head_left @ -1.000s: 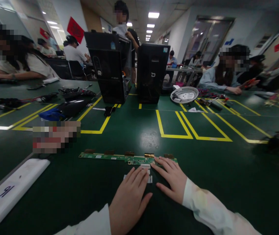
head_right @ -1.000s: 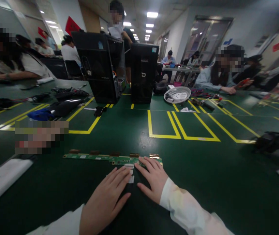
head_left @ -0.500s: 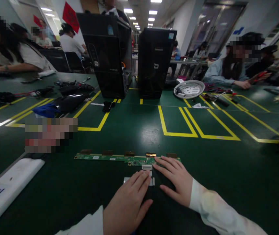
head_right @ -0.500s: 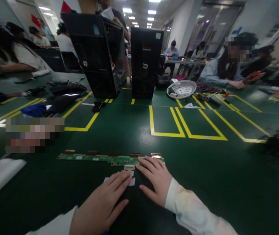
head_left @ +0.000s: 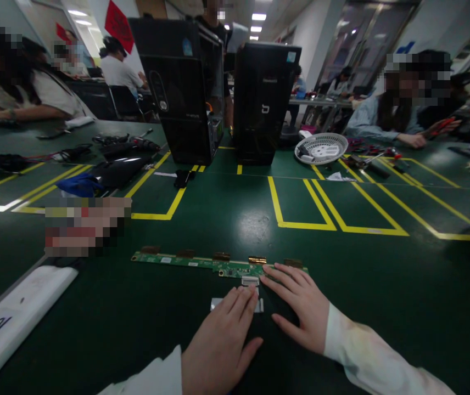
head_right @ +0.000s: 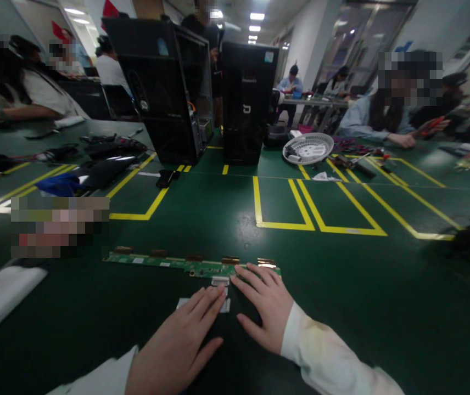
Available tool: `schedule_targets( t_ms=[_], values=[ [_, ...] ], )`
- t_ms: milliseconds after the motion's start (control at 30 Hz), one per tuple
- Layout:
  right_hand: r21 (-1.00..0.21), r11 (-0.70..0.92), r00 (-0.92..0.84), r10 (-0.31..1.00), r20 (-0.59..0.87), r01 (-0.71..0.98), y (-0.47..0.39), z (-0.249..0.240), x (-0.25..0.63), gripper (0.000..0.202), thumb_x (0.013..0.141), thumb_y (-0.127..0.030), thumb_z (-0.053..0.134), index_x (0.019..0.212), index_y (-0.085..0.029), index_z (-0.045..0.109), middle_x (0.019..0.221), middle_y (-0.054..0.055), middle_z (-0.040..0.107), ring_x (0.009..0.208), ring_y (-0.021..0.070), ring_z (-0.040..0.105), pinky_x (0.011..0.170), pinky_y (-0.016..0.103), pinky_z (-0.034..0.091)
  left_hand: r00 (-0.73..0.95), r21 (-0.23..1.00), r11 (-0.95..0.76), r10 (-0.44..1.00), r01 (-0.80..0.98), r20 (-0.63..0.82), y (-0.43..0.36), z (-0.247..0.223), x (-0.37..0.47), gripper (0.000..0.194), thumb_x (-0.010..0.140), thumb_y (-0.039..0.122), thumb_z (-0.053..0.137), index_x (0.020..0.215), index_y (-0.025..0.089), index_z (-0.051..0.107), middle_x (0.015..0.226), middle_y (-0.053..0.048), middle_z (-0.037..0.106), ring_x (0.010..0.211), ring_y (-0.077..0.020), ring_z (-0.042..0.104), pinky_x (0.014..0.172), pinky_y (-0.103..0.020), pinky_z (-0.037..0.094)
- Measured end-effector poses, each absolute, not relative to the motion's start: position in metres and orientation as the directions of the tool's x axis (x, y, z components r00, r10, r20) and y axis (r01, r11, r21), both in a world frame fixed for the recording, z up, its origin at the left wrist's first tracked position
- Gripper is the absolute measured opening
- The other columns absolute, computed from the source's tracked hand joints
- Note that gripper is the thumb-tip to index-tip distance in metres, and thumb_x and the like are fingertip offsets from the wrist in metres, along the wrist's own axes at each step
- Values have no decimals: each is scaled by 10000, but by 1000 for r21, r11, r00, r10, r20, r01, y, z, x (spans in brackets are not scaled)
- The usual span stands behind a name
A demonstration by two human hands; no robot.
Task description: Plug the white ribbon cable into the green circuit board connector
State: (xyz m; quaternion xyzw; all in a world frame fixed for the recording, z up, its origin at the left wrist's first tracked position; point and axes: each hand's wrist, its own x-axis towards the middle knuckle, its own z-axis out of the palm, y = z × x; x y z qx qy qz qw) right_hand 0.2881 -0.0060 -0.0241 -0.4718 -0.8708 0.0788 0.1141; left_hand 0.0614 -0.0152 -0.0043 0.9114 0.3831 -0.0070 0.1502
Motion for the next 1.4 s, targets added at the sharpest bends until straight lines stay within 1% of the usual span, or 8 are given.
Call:
schedule_targets(
  t_ms=[167,300,567,667,800,967,1233,1400],
  values=[
    [-241,554,-547,831,102,797,-5,-23,290,617,825,-395,526,1417,-262,412,1501,13,355,1373,251,279,1100,450,275,698,282,-649,705,707,-127,-15,-7,60,602,933,443,383,1449,137,329,1494,-95,362,1324,-314,407,1033,-488,437],
    [-228,553,-546,832,101,801,-5,-24,291,619,829,-402,524,1421,-259,408,1506,12,343,1381,246,271,1104,444,277,689,277,-648,720,710,-81,-17,-13,59,622,929,465,382,1456,144,311,1495,-90,363,1330,-305,401,1035,-485,436],
    [-241,575,-566,817,114,782,1,-25,294,613,829,-432,532,1408,-258,427,1499,20,358,1378,242,286,1101,442,288,689,224,-674,725,704,19,-18,-19,58,601,923,438,417,1434,128,350,1483,-95,384,1338,-277,395,1050,-443,428],
    [-248,582,-571,812,121,774,1,-25,294,614,827,-424,536,1406,-251,428,1495,23,364,1381,245,279,1103,451,283,680,213,-670,732,711,37,-20,-20,60,602,915,437,438,1420,117,371,1465,-107,411,1320,-281,420,1034,-442,442],
    [-248,583,-568,811,136,773,0,-25,294,607,824,-402,535,1402,-244,434,1488,26,376,1381,253,278,1099,464,284,661,202,-654,749,729,42,-20,-18,67,613,898,440,471,1397,91,406,1437,-130,449,1295,-296,450,1032,-440,441],
    [-243,580,-559,815,155,778,-1,-25,293,608,817,-394,537,1399,-248,440,1475,30,398,1363,257,307,1086,465,298,623,222,-617,781,755,50,-20,-14,74,586,903,456,455,1372,106,443,1402,-123,498,1255,-293,490,1022,-431,444],
    [-267,584,-567,811,145,766,0,-26,293,614,809,-381,526,1401,-244,441,1475,47,397,1363,267,301,1085,477,285,636,167,-628,772,760,7,-20,-12,78,592,883,395,492,1371,66,433,1392,-165,497,1246,-320,496,1005,-454,457],
    [-262,583,-564,812,151,769,0,-26,293,612,808,-383,532,1398,-245,444,1473,42,401,1362,266,302,1085,479,283,622,201,-612,783,765,19,-21,-11,79,599,872,387,509,1376,74,425,1390,-163,501,1254,-315,489,1027,-449,439]
  ],
)
